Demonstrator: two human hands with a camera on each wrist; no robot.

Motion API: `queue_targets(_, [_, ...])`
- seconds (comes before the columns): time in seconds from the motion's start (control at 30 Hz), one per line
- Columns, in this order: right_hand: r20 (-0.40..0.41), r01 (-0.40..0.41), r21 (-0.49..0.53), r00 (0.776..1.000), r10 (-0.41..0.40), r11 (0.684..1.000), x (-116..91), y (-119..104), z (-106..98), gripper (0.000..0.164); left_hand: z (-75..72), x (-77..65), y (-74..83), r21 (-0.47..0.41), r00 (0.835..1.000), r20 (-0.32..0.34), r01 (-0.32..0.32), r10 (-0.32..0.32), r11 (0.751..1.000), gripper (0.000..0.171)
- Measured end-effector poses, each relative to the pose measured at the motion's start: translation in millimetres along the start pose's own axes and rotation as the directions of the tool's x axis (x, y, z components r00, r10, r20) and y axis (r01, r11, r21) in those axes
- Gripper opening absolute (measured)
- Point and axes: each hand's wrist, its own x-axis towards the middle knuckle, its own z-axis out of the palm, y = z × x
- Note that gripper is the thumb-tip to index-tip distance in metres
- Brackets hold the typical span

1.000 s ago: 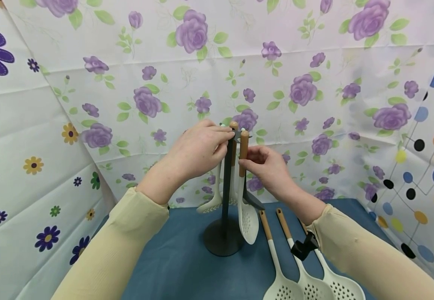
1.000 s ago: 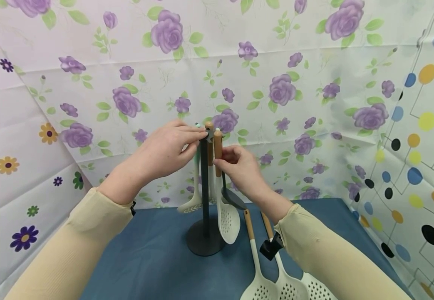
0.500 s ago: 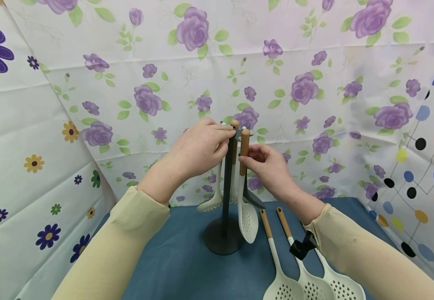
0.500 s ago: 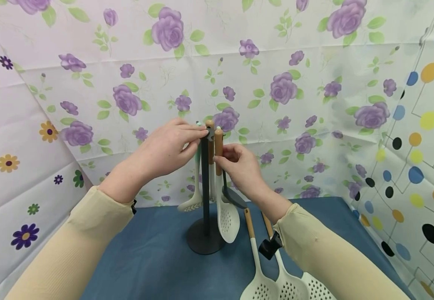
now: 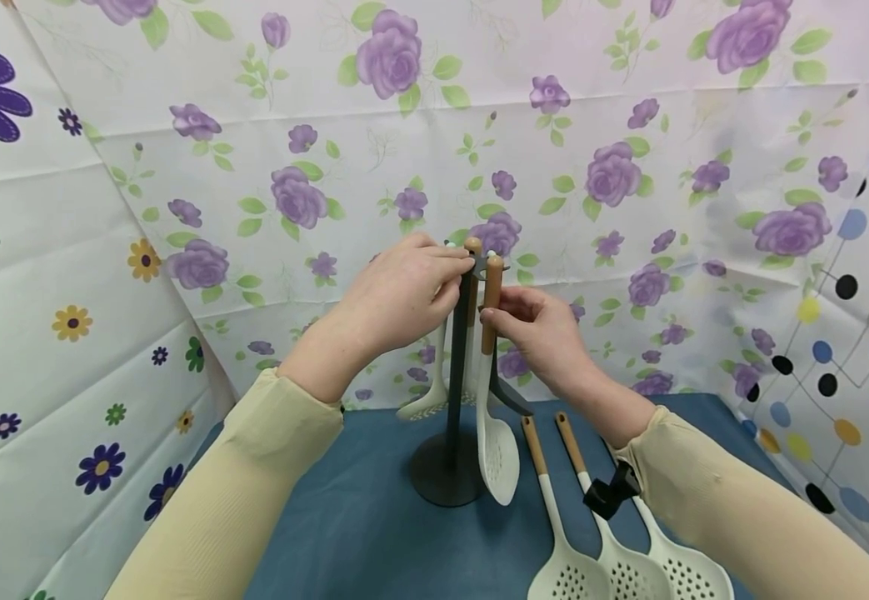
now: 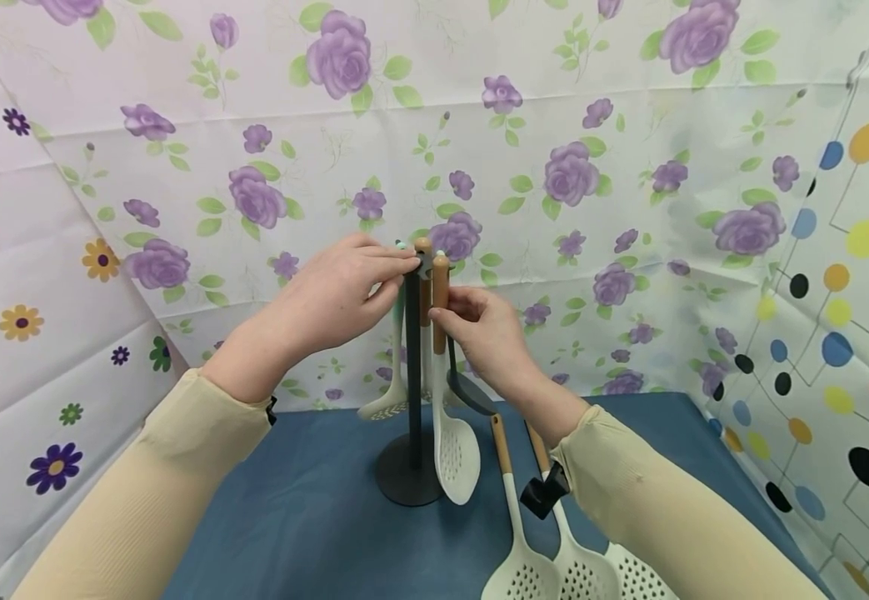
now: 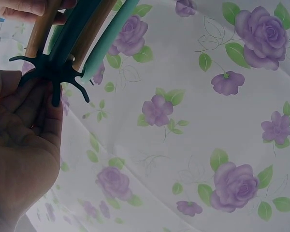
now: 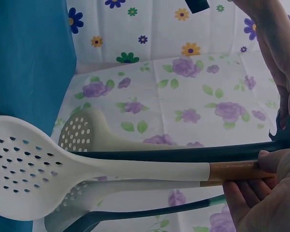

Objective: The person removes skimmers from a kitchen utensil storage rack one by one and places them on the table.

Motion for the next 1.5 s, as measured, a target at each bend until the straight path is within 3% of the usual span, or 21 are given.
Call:
queue_targets(0.9, [0.025,-0.001,-0.013,1.0,0.002,1.0,1,-8,-8,0.04,1.3,1.8,-2.6,-0.016,1.0,-0.017,-0.011,0.011,1.0,0.038])
queue_targets(1.5, [-0.009,-0.002,-0.049,1.0,0.001,0.999,-2,-9,-15,0.039,1.0,2.1,-0.9,-0.006,1.0,-0.016,-0.006,0.006,1.0,0.038])
